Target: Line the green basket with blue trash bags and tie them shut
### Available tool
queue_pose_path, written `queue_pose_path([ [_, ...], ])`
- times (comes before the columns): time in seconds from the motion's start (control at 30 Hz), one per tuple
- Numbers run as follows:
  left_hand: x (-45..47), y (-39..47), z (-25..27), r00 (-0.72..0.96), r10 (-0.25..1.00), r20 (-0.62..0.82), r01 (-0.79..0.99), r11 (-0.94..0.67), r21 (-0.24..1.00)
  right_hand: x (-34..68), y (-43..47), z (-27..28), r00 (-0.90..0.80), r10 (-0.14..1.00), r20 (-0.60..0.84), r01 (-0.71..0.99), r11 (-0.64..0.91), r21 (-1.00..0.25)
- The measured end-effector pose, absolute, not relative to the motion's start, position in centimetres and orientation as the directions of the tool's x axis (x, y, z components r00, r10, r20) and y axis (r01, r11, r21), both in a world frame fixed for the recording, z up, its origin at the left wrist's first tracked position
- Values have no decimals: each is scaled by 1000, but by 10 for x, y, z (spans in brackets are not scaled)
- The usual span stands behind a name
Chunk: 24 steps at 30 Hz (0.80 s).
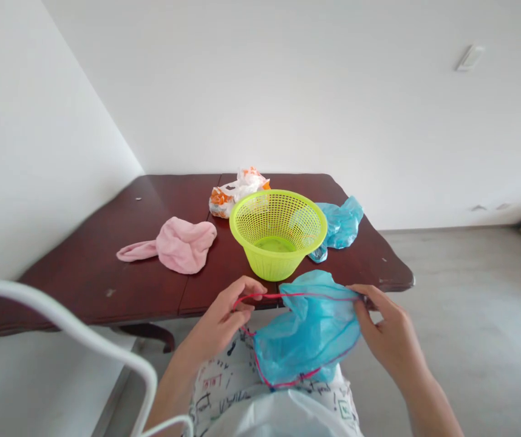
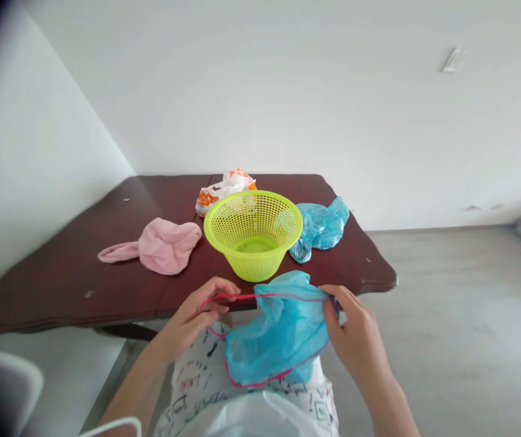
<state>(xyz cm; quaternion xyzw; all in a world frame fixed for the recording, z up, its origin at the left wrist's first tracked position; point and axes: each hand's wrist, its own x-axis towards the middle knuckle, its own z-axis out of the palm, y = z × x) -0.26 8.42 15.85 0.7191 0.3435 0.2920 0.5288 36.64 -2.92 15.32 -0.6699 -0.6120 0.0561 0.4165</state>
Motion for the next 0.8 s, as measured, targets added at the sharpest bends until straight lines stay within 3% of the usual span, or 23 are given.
queue_pose_path([
  [0.1, 24, 71, 157, 622, 779, 75, 214, -262, 941, 334, -27, 156, 244, 872, 425, 598, 210, -774],
  [0.23, 73, 69, 149, 516, 852, 92, 292, -276, 916, 288, -27, 168, 69, 892, 447, 382, 390, -838],
  [0.33, 85, 79, 142, 383, 915, 123, 411, -288, 865, 277, -37, 175, 30, 908, 419, 257, 398, -881],
  [0.43, 67, 89, 143, 415, 891, 187, 513, -398, 760, 292, -51, 182, -45, 942, 333, 219, 334, -917],
  [0.53, 33, 93, 151, 488, 837, 247, 550, -515, 658, 321, -56, 191, -113, 964, 241, 310, 265, -913],
  [0.63, -4, 96, 161, 407, 855, 322, 627, -518, 582, 354, -52, 193, -117, 987, 113, 511, 157, -845],
  [0.73, -30, 103, 167, 339, 857, 389, 667, -510, 543, 381, -45, 175, -46, 999, 13, 756, 43, -653],
  [0.8, -39, 108, 170, 352, 871, 343, 655, -491, 574, 392, -42, 157, 14, 1000, 25, 855, 1, -519],
])
